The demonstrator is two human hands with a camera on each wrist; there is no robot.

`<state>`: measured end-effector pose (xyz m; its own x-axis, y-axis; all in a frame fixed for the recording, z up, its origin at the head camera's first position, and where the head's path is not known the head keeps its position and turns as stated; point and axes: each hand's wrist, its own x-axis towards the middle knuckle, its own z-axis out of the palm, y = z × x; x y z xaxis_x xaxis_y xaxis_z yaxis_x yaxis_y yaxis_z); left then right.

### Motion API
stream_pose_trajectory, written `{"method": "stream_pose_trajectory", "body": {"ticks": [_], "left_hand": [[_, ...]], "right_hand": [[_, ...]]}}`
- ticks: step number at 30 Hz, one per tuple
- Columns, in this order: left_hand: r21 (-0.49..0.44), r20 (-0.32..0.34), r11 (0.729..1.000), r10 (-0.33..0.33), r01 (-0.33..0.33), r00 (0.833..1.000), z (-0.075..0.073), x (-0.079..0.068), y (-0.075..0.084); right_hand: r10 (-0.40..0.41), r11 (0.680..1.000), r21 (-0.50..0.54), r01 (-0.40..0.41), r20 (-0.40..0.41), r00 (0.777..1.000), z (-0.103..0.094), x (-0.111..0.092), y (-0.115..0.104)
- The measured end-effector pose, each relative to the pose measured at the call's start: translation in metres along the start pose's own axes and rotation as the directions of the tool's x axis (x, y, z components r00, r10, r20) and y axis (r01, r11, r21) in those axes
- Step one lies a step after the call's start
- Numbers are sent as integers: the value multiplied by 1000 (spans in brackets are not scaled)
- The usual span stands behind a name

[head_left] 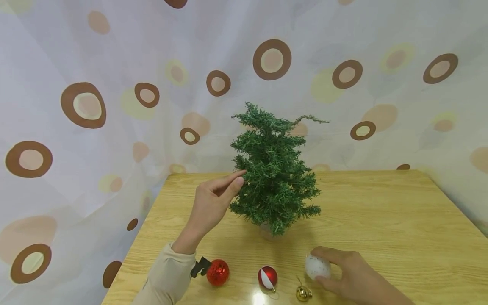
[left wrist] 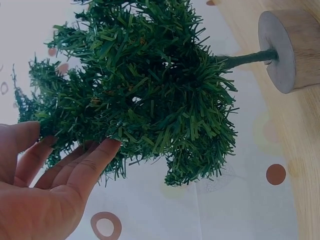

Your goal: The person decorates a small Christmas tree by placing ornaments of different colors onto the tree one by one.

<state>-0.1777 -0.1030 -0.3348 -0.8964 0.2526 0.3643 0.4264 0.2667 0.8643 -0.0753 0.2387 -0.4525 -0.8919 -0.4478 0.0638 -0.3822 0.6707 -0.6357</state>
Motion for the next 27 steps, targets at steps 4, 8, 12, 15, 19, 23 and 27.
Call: {"method": "stream_pose_trajectory", "body": {"ticks": [4,8,12,15,19,23,27], "left_hand": [[-1,-5,1000,2,-2,1000,0,0,0],[0,-10,1000,5,-5,1000,0,0,0],[4,-7,1000,8,-8,1000,0,0,0],[10,-6,1000,11,-10,1000,0,0,0],[14,-6,1000,10,-10,1000,0,0,1],[8,-6,1000,12,-11,1000,1,0,2],[2,-5,1000,13,-13,1000,1,0,2]], "right_hand": [[-73,993,-104,58,-145,987,-2,-1,-4],[-170,978,-163,131,-257,951,-3,1,-7],[-321,939,-236,251,-334,886,-6,4,-10],[-402,908,-275,316,-363,840,-11,7,-14],[-422,900,-284,330,-382,822,-18,9,-21],[-440,893,-297,339,-411,798,-25,11,-29],[-465,881,-312,356,-429,774,-33,13,-39]]}}
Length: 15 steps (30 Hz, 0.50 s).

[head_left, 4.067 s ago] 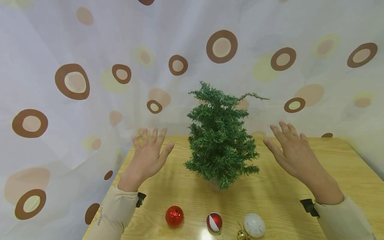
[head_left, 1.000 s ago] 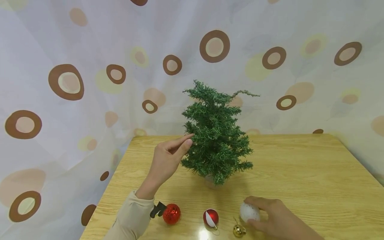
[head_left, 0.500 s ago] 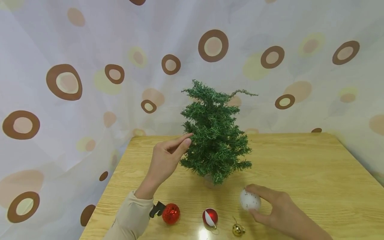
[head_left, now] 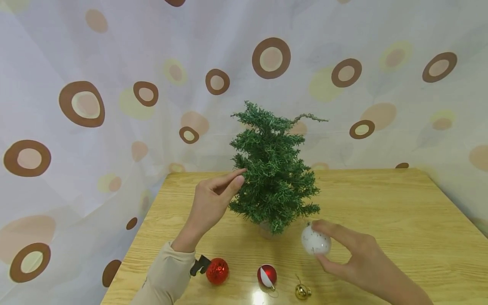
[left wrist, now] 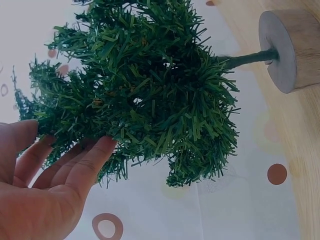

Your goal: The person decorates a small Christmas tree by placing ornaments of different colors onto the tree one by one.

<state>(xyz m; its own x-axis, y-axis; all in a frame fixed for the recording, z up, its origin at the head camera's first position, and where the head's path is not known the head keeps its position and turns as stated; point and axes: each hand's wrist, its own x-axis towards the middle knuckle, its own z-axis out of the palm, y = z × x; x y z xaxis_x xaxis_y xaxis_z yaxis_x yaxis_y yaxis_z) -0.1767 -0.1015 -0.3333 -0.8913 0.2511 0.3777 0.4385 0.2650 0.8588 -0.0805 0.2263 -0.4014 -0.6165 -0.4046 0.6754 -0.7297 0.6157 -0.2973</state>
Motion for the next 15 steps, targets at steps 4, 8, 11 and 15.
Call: {"method": "stream_pose_trajectory", "body": {"ticks": [4,8,11,15], "left_hand": [[4,-2,1000,3,-3,1000,0,0,0],[4,-3,1000,4,-4,1000,1,0,0],[0,-3,1000,6,-6,1000,1,-1,0],[-2,-3,1000,6,-6,1000,1,-1,0]], "right_hand": [[-34,999,-1,34,-30,999,-5,9,-4],[-48,999,-8,48,-48,998,-9,16,-7],[-65,998,-7,65,-62,996,-12,21,-10],[-77,997,-15,76,-74,994,-14,26,-12]]}}
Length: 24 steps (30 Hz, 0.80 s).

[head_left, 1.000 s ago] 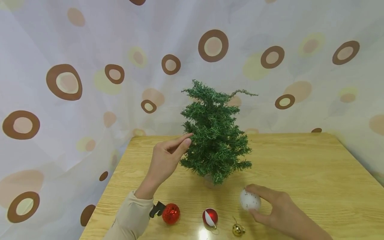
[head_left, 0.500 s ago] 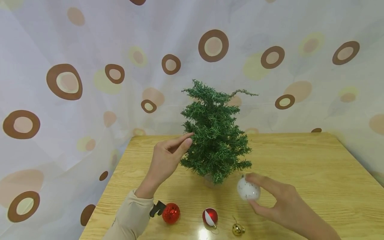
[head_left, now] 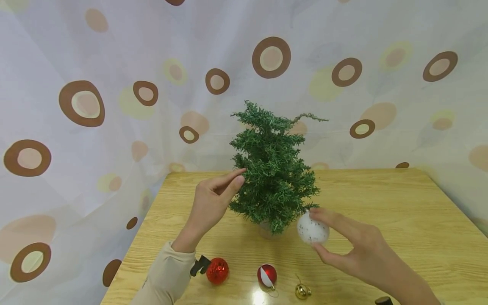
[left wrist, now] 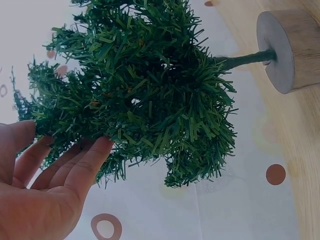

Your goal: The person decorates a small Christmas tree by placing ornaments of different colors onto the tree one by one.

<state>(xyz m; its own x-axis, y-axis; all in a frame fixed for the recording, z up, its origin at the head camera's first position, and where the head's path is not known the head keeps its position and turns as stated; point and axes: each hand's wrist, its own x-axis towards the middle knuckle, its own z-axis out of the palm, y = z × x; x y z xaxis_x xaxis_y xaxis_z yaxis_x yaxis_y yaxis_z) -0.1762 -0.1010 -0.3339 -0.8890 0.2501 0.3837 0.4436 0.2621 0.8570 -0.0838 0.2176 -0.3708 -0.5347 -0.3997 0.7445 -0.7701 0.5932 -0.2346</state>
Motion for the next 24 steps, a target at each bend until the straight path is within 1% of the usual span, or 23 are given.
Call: {"method": "stream_pose_trajectory", "body": {"ticks": [4,6,8,9,10,11,12,13,14,15,16,17,18,19,20,21,22,23,24], "left_hand": [[5,-4,1000,3,-3,1000,0,-1,-1],[12,-28,1000,22,-22,999,1,-2,-2],[29,-81,997,74,-72,994,3,-4,-3],[49,-118,993,116,-111,986,4,-5,-4],[78,-161,985,168,-157,973,5,-6,-4],[116,-204,970,232,-212,951,7,-7,-5],[160,-244,951,299,-266,922,9,-7,-4],[215,-281,925,365,-312,888,11,-7,-4],[270,-311,896,428,-353,849,13,-8,-3],[318,-331,865,486,-389,809,15,-8,-1],[352,-343,837,532,-419,774,17,-8,1],[382,-346,810,572,-445,744,20,-9,3],[392,-342,792,598,-468,725,22,-10,6],[393,-330,779,615,-489,716,24,-11,8],[386,-307,769,629,-510,714,26,-12,11],[364,-274,767,631,-529,726,28,-14,14],[331,-233,773,623,-542,746,29,-15,17],[294,-185,784,609,-547,772,30,-17,21],[247,-132,802,584,-544,801,31,-18,24]], "right_hand": [[3,1000,-9,-3,1,1000,-2,4,-2],[-4,1000,-15,4,-2,1000,-3,6,-3],[-6,1000,-20,6,-3,1000,-3,7,-4],[-5,1000,-23,5,-4,1000,-3,7,-4],[-11,1000,-26,11,-13,1000,-3,8,-5],[-12,999,-30,12,-18,1000,-4,9,-5],[-20,999,-32,19,-30,999,-4,9,-6],[-27,999,-33,25,-41,999,-4,10,-7],[-35,999,-33,33,-52,998,-4,11,-8],[-45,999,-28,43,-63,997,-4,12,-10],[-56,998,-22,54,-75,996,-5,13,-11],[-62,998,-13,61,-80,995,-5,14,-13],[-69,998,-2,70,-85,994,-6,15,-15],[-81,997,12,82,-92,992,-6,17,-16],[-93,995,24,96,-99,991,-6,18,-18],[-108,993,37,113,-108,988,-6,20,-20],[-123,991,45,129,-118,985,-6,22,-21],[-138,988,55,146,-127,982,-6,23,-22],[-154,984,63,164,-137,979,-6,25,-24]]}}
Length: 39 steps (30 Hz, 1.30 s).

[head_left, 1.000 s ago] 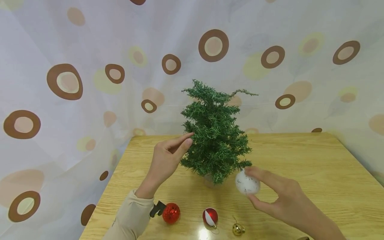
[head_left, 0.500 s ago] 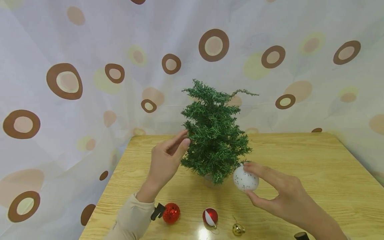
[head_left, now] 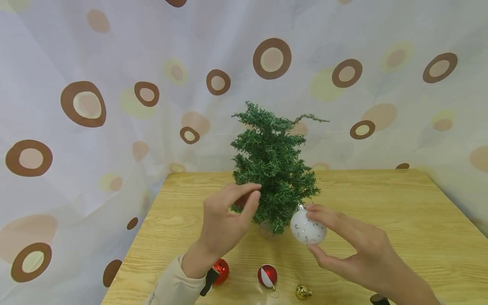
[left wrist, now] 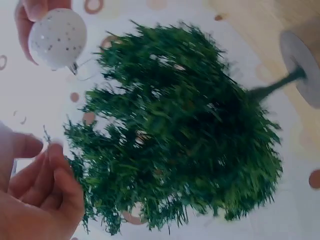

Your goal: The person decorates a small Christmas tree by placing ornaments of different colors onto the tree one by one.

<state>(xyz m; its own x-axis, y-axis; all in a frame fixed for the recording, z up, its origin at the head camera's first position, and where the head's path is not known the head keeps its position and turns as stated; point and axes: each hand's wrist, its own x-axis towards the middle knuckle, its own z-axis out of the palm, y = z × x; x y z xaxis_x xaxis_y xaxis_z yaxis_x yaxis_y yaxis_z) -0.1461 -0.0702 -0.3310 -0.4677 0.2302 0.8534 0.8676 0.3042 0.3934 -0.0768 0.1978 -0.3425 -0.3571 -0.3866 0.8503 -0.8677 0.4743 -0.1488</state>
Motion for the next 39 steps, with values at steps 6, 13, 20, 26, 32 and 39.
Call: {"method": "stream_pose_trajectory", "body": {"ticks": [6,13,20,26,32,39], "left_hand": [[-123,359,980,-105,158,928,4,5,10],[-104,541,973,-117,204,833,11,6,11],[-104,513,975,-116,196,851,16,7,11],[-86,435,981,-119,172,892,15,11,12],[-33,327,992,-102,119,940,14,16,12],[-33,277,997,-51,63,959,16,17,13]], "right_hand": [[-60,997,55,60,-14,998,0,9,-5],[-87,993,73,87,-6,996,1,14,-9],[-81,994,77,81,1,997,2,15,-11],[-62,996,71,61,18,998,3,10,-10],[-65,995,72,65,-3,998,7,7,-7],[-53,989,135,54,-16,998,19,0,-3]]}}
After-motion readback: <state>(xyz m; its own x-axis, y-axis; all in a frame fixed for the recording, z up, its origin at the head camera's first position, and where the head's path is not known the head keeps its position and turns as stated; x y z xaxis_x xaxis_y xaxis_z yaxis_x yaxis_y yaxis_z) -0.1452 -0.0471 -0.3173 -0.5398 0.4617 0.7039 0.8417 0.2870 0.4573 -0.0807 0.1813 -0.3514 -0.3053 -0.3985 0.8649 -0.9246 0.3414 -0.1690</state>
